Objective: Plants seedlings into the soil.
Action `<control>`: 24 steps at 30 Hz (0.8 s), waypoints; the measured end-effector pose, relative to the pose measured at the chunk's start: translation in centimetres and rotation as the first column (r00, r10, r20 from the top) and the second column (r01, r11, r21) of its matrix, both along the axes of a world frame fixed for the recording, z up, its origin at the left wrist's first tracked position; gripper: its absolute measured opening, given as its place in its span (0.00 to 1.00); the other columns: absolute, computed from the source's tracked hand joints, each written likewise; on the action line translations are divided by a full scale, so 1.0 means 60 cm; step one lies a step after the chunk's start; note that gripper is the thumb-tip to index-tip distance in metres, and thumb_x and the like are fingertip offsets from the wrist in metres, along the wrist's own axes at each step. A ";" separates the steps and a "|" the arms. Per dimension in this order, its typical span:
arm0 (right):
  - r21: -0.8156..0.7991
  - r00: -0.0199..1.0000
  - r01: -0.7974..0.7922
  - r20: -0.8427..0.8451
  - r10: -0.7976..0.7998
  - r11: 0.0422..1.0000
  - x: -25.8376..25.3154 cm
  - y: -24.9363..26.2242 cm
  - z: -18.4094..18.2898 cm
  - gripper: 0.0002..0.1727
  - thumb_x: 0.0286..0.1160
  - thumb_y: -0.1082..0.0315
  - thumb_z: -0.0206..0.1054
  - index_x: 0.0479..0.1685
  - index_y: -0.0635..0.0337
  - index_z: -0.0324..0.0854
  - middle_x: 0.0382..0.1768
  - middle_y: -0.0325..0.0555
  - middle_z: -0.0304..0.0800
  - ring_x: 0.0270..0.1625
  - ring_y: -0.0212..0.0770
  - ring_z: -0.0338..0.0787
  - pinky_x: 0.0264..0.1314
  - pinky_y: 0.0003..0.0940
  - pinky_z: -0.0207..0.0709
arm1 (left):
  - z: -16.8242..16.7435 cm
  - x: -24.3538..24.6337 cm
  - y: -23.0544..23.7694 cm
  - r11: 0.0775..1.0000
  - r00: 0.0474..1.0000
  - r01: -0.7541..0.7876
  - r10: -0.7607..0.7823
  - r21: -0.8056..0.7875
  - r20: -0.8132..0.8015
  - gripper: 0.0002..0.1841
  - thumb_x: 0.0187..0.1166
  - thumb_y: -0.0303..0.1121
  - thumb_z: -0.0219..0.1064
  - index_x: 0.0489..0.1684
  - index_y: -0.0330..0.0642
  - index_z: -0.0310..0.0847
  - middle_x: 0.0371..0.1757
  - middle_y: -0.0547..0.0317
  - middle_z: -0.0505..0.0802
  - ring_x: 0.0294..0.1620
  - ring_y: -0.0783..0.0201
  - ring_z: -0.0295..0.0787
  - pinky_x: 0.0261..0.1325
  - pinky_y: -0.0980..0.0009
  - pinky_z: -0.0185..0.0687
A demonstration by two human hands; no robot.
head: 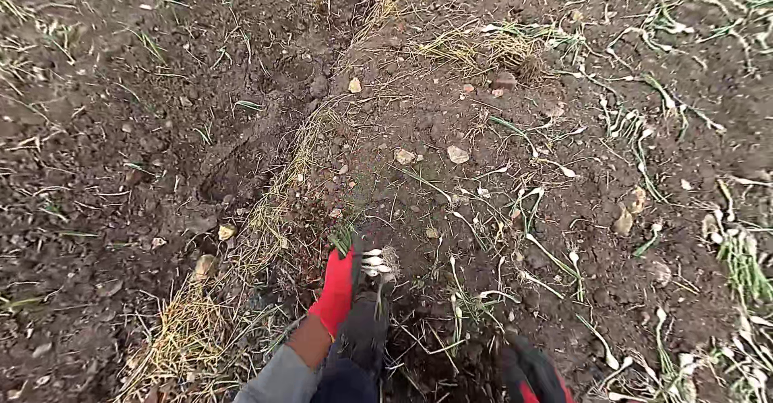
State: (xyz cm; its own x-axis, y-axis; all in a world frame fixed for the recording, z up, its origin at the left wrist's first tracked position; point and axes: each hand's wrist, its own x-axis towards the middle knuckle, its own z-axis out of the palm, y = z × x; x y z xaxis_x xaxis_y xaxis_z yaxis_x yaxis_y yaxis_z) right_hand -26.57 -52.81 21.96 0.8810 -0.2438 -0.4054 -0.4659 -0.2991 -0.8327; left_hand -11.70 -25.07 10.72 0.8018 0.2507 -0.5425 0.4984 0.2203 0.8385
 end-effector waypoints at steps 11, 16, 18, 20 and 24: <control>0.750 0.958 0.281 -0.177 -0.228 0.599 0.212 0.243 -0.178 0.22 0.95 0.59 0.45 0.54 0.65 0.83 0.38 0.51 0.91 0.40 0.39 0.91 0.44 0.39 0.89 | 0.064 -0.063 0.001 0.970 0.968 0.240 -0.242 -0.047 -0.068 0.17 0.92 0.39 0.57 0.61 0.34 0.82 0.35 0.57 0.93 0.32 0.68 0.92 0.41 0.69 0.93; 0.674 0.913 0.392 -0.200 -0.356 0.627 0.238 0.228 -0.157 0.18 0.94 0.57 0.49 0.53 0.60 0.81 0.38 0.45 0.89 0.40 0.38 0.91 0.42 0.38 0.88 | 0.060 -0.058 0.014 0.999 0.995 0.029 -0.032 -0.038 -0.094 0.15 0.93 0.36 0.55 0.59 0.33 0.80 0.26 0.56 0.90 0.17 0.65 0.84 0.21 0.68 0.86; 0.709 0.829 0.516 -0.271 -0.489 0.481 0.257 0.195 -0.140 0.16 0.93 0.54 0.48 0.59 0.54 0.76 0.41 0.42 0.89 0.42 0.38 0.93 0.44 0.39 0.90 | 0.046 -0.042 0.036 0.997 0.995 -0.074 0.075 0.015 -0.060 0.16 0.95 0.36 0.53 0.57 0.32 0.82 0.31 0.51 0.95 0.18 0.64 0.87 0.21 0.68 0.85; 0.705 0.812 0.536 -0.281 -0.511 0.464 0.260 0.156 -0.135 0.15 0.93 0.55 0.50 0.61 0.52 0.75 0.43 0.42 0.90 0.44 0.39 0.94 0.47 0.40 0.91 | 0.044 -0.028 0.052 0.998 0.999 -0.041 0.043 0.054 -0.032 0.17 0.96 0.38 0.51 0.58 0.34 0.83 0.31 0.51 0.96 0.17 0.64 0.86 0.21 0.68 0.84; 0.609 0.919 0.393 -0.288 -0.270 0.689 0.212 0.154 -0.147 0.21 0.91 0.61 0.57 0.71 0.65 0.76 0.53 0.58 0.92 0.52 0.52 0.95 0.50 0.49 0.92 | 0.044 -0.018 0.035 0.996 0.997 0.083 -0.083 0.031 -0.003 0.18 0.94 0.38 0.53 0.64 0.34 0.82 0.36 0.51 0.97 0.32 0.60 0.95 0.38 0.64 0.94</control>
